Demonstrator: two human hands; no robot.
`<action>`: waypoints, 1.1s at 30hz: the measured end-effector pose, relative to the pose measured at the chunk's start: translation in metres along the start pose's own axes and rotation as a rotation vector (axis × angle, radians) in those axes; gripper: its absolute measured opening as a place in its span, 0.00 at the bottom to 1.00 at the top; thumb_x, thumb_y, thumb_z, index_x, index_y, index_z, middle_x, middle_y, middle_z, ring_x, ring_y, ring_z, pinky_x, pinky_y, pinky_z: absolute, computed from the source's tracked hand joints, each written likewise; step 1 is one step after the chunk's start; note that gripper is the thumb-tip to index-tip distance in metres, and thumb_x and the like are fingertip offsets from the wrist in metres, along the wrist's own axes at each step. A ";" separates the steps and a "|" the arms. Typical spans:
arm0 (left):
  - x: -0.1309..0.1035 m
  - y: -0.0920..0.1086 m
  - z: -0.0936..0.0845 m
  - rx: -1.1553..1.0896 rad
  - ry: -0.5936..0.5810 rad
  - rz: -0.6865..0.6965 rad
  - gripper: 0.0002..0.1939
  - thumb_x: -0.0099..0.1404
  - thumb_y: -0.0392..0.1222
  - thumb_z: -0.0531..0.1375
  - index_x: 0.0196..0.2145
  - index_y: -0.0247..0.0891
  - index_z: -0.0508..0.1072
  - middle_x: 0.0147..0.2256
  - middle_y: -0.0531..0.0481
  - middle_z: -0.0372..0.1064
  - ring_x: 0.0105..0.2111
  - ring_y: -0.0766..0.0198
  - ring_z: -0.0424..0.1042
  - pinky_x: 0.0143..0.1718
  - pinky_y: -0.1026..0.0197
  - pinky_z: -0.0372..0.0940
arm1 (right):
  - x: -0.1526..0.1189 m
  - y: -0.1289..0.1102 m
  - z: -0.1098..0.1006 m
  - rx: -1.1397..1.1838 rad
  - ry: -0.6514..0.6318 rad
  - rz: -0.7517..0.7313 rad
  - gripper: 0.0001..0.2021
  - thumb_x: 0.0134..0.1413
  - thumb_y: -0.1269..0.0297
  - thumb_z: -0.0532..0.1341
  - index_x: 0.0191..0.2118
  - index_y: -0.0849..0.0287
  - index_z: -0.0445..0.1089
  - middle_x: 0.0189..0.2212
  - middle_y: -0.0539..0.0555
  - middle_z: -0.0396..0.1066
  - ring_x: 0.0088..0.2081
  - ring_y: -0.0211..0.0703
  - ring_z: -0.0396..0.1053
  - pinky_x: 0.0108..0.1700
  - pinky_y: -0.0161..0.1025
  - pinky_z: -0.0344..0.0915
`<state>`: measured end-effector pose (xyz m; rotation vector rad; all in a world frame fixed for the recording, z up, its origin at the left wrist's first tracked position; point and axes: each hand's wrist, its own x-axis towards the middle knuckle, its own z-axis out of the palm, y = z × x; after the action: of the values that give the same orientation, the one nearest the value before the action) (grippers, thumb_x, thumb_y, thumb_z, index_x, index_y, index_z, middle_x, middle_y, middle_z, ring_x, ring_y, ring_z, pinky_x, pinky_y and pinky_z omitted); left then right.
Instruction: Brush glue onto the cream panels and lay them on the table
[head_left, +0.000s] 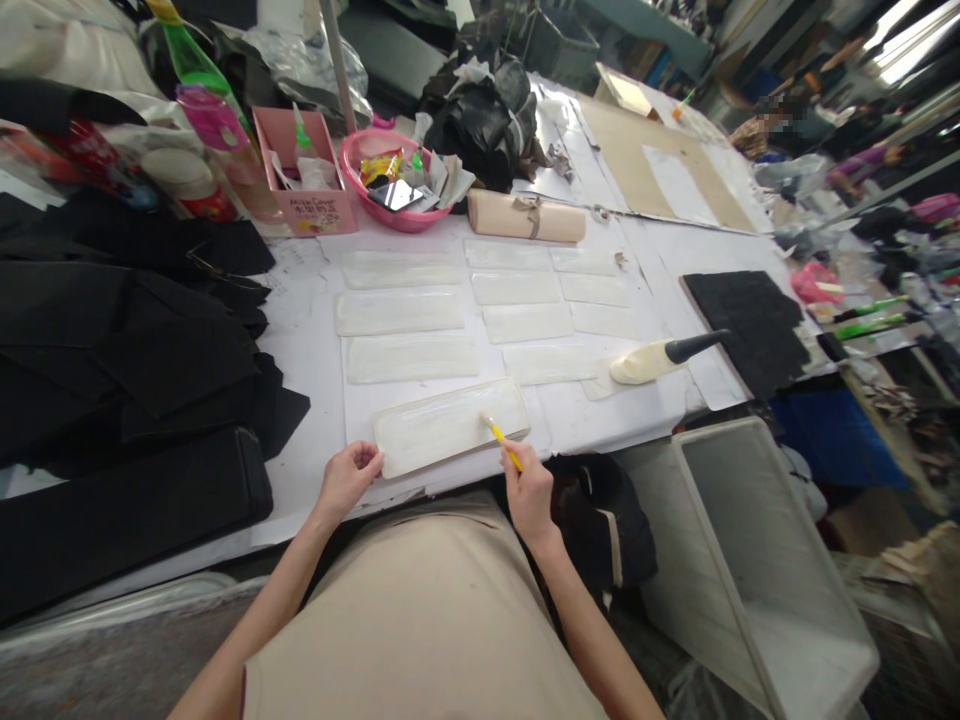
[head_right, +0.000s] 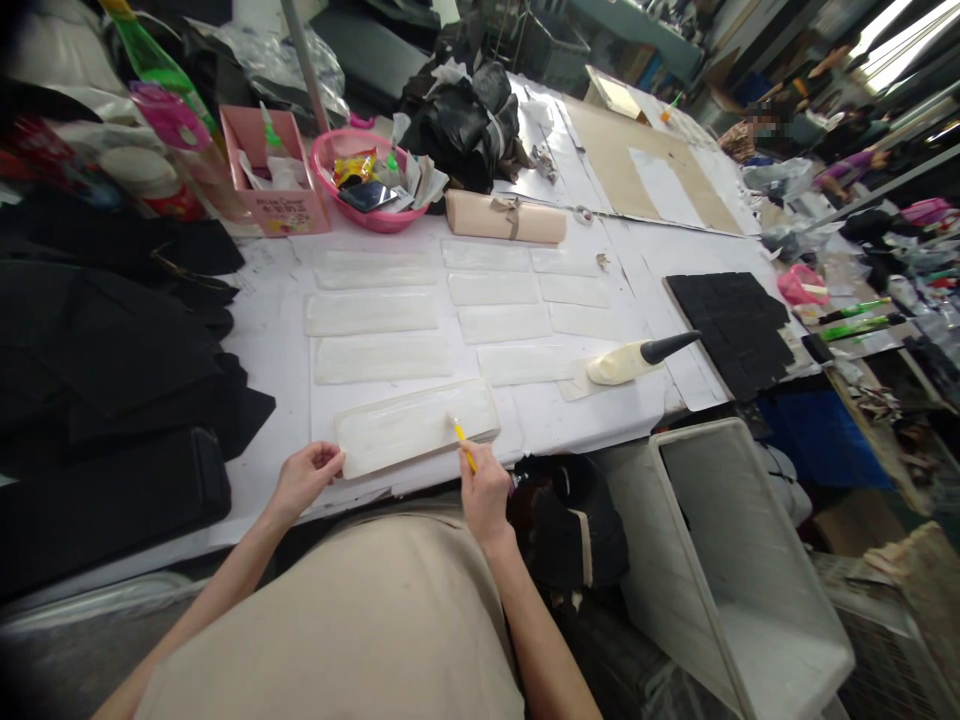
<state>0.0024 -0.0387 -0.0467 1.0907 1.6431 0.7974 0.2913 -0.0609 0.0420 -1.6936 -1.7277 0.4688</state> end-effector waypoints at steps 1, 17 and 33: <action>0.000 0.000 0.000 0.003 0.000 -0.003 0.13 0.53 0.51 0.60 0.26 0.39 0.69 0.19 0.53 0.69 0.20 0.64 0.67 0.24 0.63 0.62 | -0.003 -0.007 0.004 0.001 -0.064 -0.059 0.13 0.67 0.60 0.51 0.44 0.58 0.71 0.35 0.57 0.74 0.36 0.44 0.74 0.40 0.39 0.68; -0.002 0.008 0.001 -0.017 0.007 -0.027 0.16 0.53 0.55 0.60 0.27 0.38 0.69 0.19 0.53 0.69 0.20 0.64 0.67 0.22 0.63 0.62 | 0.015 -0.045 0.064 0.571 -0.291 0.122 0.11 0.64 0.56 0.56 0.43 0.56 0.71 0.33 0.50 0.75 0.30 0.39 0.75 0.35 0.34 0.69; -0.004 0.011 -0.003 -0.037 -0.026 -0.031 0.18 0.52 0.58 0.61 0.26 0.38 0.69 0.19 0.53 0.69 0.21 0.64 0.68 0.23 0.63 0.62 | 0.015 -0.016 0.018 0.160 -0.112 -0.026 0.12 0.67 0.61 0.52 0.45 0.56 0.71 0.36 0.54 0.73 0.31 0.40 0.74 0.36 0.35 0.68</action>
<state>0.0036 -0.0382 -0.0351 1.0436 1.6142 0.7876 0.2680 -0.0445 0.0431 -1.5551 -1.7396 0.6829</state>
